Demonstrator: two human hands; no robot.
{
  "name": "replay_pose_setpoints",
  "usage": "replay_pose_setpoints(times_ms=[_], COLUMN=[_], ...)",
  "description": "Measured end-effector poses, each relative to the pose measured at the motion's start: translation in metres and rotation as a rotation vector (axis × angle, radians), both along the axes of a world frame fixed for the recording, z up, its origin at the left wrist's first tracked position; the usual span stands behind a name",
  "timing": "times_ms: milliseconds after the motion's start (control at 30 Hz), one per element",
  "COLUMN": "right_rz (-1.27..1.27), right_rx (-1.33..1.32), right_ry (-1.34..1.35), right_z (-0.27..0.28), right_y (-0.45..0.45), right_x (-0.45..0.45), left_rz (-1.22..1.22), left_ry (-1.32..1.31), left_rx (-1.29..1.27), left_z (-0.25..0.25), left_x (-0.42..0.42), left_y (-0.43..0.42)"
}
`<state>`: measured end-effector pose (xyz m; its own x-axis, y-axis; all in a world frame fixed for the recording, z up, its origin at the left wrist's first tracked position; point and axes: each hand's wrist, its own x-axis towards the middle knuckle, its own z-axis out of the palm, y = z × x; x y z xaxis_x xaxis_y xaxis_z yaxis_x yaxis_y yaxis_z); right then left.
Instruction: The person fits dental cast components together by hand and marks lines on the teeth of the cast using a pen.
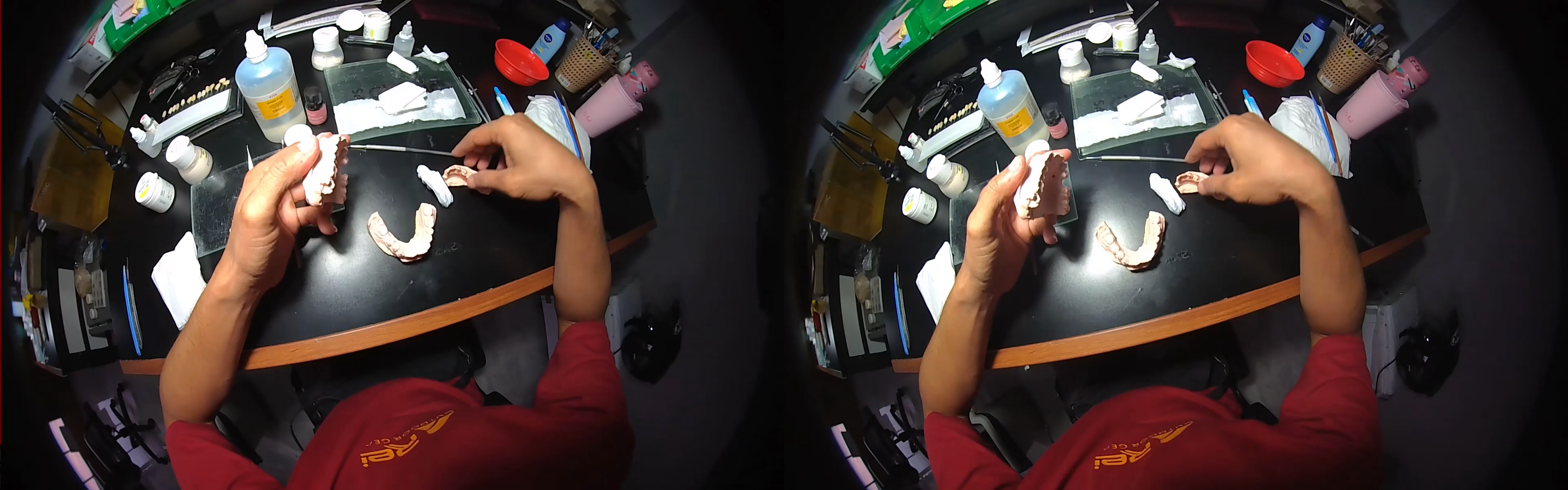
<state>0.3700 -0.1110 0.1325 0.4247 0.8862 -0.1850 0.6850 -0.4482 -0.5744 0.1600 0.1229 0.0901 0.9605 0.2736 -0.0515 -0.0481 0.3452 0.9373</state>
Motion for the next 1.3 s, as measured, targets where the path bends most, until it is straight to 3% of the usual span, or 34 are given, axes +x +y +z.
replay_pose_setpoints(times_ms=[67, 167, 300, 333, 433, 567, 633, 867, 1000, 1300], right_rz=[0.05, -0.008, -0.02, -0.037, -0.06, -0.107, -0.169, -0.196, -0.088, -0.052], right_rx=[0.035, 0.014, 0.233, 0.083, 0.176, 0.506, 0.532, 0.598, 0.84, 0.836], right_ry=[-0.154, -0.152, 0.084, 0.106, 0.201, 0.525, 0.76, 0.768, 0.653, 0.82], right_z=[-0.011, -0.004, -0.005, 0.0, -0.002, -0.02, -0.02, -0.018, -0.036, -0.029], right_y=[0.0, 0.005, 0.004, 0.007, 0.013, 0.023, 0.027, 0.036, 0.039, 0.035], right_x=[0.001, -0.006, -0.009, -0.011, -0.016, -0.026, -0.038, -0.07, -0.071, -0.084], left_rz=[-0.018, -0.072, -0.111, -0.111, -0.121, -0.101, -0.098, -0.117, -0.089, 0.002], left_ry=[0.002, 0.001, -0.003, -0.005, -0.015, -0.045, -0.075, -0.113, -0.095, -0.1], left_rx=[-0.019, -0.049, -0.092, -0.098, -0.075, -0.041, -0.041, -0.075, -0.105, -0.055], left_z=[0.001, 0.002, 0.008, 0.006, 0.003, 0.002, -0.001, -0.006, -0.003, -0.007], left_x=[0.0, -0.002, -0.004, -0.003, -0.002, -0.002, -0.001, 0.001, 0.0, 0.001], left_y=[0.001, 0.001, -0.004, -0.005, -0.004, -0.008, -0.01, -0.012, -0.017, -0.015])
